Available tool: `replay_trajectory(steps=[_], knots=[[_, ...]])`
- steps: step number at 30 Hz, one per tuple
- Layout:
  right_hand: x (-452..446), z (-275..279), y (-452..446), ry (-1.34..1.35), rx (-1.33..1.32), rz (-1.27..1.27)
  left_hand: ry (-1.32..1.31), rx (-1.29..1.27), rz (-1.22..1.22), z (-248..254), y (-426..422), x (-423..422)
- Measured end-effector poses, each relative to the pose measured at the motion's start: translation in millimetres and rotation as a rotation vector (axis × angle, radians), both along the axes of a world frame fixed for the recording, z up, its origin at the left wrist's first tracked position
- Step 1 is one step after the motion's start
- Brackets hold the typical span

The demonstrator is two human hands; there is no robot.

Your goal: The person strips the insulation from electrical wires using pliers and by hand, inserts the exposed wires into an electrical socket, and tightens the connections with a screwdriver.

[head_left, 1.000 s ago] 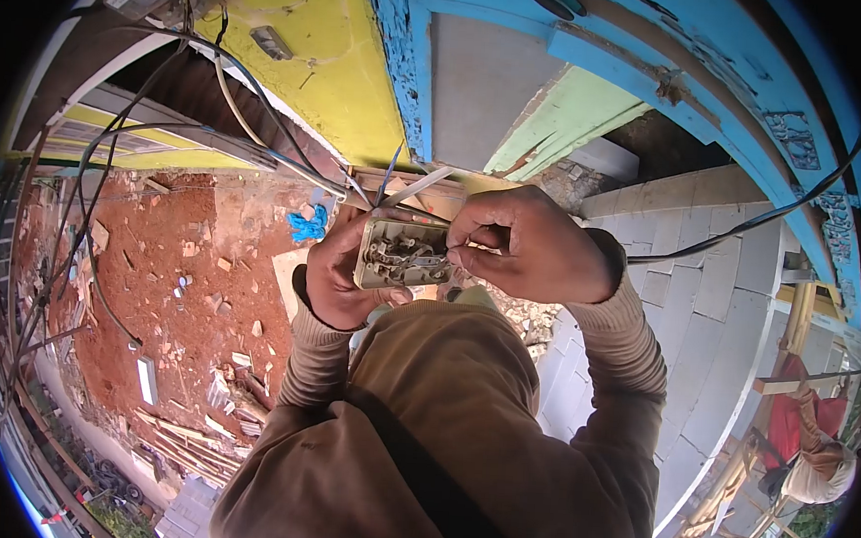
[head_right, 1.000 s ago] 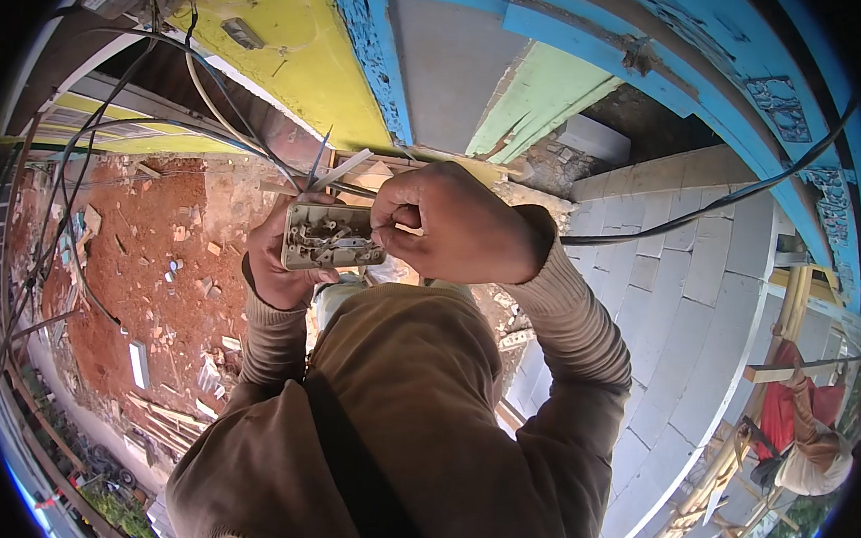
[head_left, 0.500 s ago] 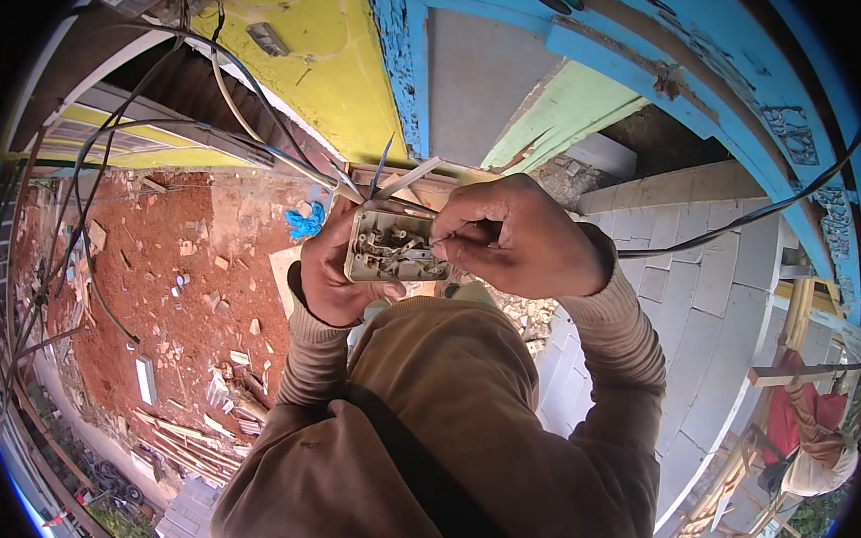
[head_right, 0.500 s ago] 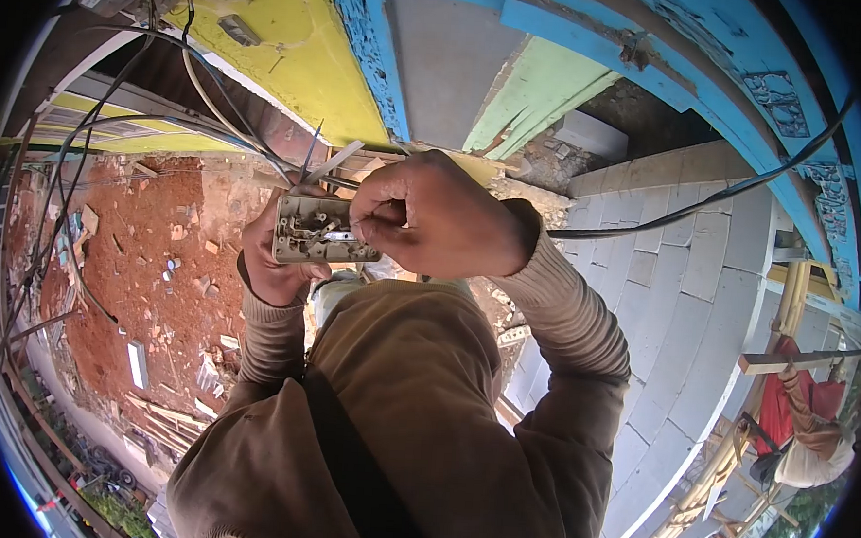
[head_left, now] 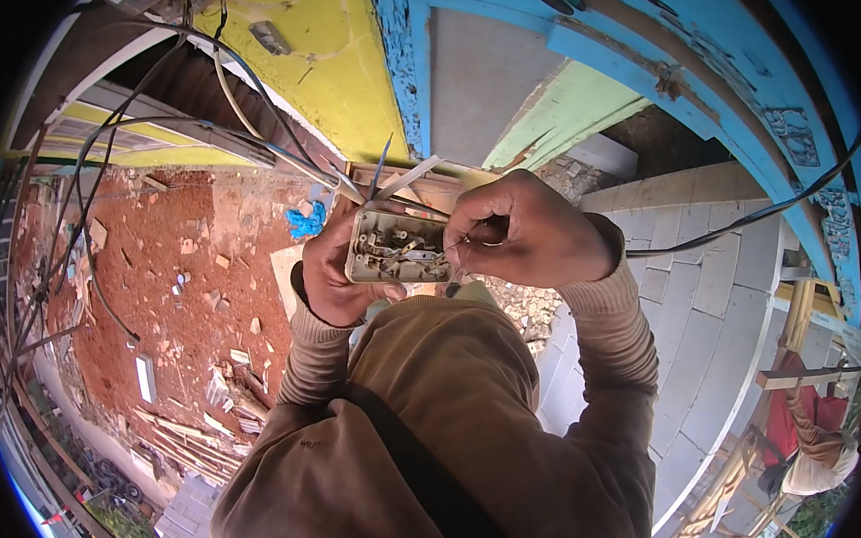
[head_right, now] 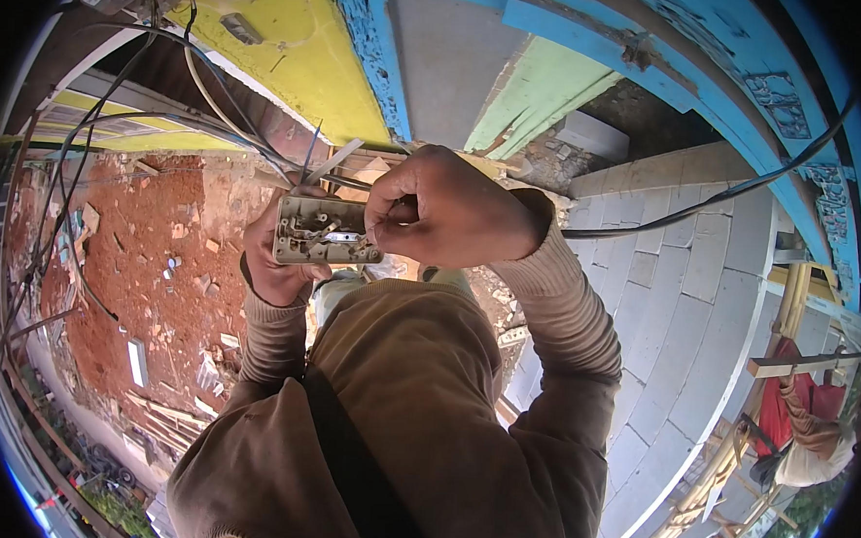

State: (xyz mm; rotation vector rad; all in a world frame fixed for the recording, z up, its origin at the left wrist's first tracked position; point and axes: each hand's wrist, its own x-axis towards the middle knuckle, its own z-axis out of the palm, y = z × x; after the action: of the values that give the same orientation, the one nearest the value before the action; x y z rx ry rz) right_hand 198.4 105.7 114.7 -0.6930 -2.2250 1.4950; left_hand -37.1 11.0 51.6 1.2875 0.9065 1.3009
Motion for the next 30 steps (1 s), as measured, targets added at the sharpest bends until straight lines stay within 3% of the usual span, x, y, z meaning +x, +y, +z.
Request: replay_trajectory(steps=[2, 4, 8, 17, 19, 23, 25, 28, 30], knots=[[0, -1, 0, -0.055, 0.063, 0.016, -0.007, -0.014, -0.008, 2, 1, 1], [-6, -3, -6, -0.04, 0.29, -0.177, -0.013, -0.027, -0.019, 1, 2, 0], [-12, -1, -13, -0.076, 0.3, -0.26, 0.049, 0.045, 0.023, -1, 4, -3], [-12, 6, -16, -0.138, 0.235, -0.24, 0.067, 0.049, 0.057, -1, 5, 0], [-16, 3, -20, 0.018, 0.032, -0.269, 0.056, 0.044, 0.07, -1, 5, 1], [-17, -5, -21, 0.085, -0.074, -0.344, 0.105, 0.107, 0.042, -6, 8, 3], [-13, 2, -22, -0.098, 0.267, -0.332, 0.103, 0.149, 0.042, -9, 9, 3], [-11, -2, -22, -0.111, 0.497, -0.335, 0.15, 0.138, 0.063, -9, 9, 1], [-12, 2, -19, -0.08, 0.435, -0.274, 0.112, 0.115, 0.054, -8, 10, 5]])
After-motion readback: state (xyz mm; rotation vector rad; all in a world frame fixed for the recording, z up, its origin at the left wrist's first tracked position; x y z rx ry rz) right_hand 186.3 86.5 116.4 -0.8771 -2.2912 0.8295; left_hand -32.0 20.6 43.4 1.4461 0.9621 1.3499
